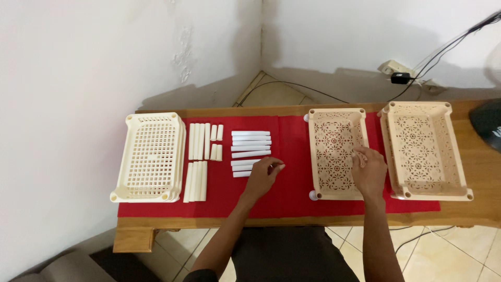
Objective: The person assembles beige plastic trays by inserting white cylindrical rods into corner holes and attaching circular caps. They handle multiple trays and rods, stacking the assembled trays on the right side of the table.
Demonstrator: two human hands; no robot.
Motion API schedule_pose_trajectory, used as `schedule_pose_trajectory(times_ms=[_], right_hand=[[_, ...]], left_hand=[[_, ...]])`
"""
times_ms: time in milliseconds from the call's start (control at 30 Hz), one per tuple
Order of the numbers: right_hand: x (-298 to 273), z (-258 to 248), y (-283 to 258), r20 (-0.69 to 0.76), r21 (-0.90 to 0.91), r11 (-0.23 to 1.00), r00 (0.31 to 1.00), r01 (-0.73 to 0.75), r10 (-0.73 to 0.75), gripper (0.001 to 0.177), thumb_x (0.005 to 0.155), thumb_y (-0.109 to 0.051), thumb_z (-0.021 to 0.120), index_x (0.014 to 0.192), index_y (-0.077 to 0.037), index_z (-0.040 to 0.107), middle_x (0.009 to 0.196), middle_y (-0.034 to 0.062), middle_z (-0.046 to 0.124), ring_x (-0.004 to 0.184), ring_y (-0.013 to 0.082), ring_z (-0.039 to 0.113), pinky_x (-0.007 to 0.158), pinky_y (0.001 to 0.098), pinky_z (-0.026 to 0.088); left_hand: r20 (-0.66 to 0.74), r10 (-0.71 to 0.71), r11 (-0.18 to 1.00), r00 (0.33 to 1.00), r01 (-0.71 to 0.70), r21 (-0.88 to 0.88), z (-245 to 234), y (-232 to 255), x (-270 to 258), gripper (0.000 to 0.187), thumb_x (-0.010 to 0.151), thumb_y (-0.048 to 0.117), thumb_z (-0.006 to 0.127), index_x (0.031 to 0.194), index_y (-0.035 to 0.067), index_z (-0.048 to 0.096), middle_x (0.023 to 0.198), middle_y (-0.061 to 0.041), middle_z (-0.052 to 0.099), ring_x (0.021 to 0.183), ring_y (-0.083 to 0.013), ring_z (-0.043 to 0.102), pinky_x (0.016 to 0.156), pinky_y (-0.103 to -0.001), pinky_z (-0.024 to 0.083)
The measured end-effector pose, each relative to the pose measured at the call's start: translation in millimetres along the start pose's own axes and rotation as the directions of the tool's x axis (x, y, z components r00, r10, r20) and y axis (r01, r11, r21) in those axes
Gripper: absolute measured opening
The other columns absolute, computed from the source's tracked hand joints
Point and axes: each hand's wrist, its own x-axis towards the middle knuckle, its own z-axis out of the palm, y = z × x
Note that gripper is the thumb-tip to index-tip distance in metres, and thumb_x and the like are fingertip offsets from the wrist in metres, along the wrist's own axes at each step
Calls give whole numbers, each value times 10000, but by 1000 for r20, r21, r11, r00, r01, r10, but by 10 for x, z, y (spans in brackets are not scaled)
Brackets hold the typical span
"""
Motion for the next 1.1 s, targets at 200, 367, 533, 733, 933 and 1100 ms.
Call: schedule_pose_trajectory(times_ms=[200,367,533,733,933,1100], right_hand=[[131,136,471,87,-56,980,977,-192,196,327,956,-119,683,1226,65,688,1045,223,733,950,334,719,883,445,562],[265,203,555,255,-287,909,890,-303,378,273,1041,-209,635,1103,27,758,871,207,756,797,324,743,817,413,597],[359,181,676,203,-87,957,936,-276,288,285,1022,-232,611,1015,-6,784,816,186,754,720,324,709,719,466,569],[488,-118,619,387,19,860,797,-509,464,386,1118,-308,532,992,-39,778,774,193,738,658,324,666,626,453,550],[527,-596,319,240,560,719,911,-413,336,386,1119,-291,473,1057,-3,723,869,141,745,758,196,691,694,345,572],[463,-521,489,215,764,518,909,-385,358,292,1077,-199,502,1037,-1,712,941,110,751,790,178,729,723,321,633]], left_hand=[[166,-168,979,972,183,-86,723,-160,588,441,994,308,692,1312,5,650,848,-108,744,719,-145,668,686,-298,541],[370,-300,811,879,439,-386,1169,-359,941,461,1035,264,607,1388,-32,620,850,-109,692,683,-162,608,616,-311,541],[376,-446,655,812,583,-481,1269,-435,987,430,1021,205,542,1415,39,495,986,-153,735,819,-217,728,782,-351,659],[315,-308,748,898,433,-503,962,-22,904,495,1033,304,529,1278,-111,647,1038,-204,773,936,-254,776,862,-366,653],[188,-284,718,940,339,-608,461,702,750,503,997,479,557,1102,0,668,964,-200,763,910,-256,777,832,-368,649],[38,-211,782,977,192,-593,377,959,641,404,1032,345,585,1018,-38,713,835,-187,757,758,-275,767,673,-389,637]])
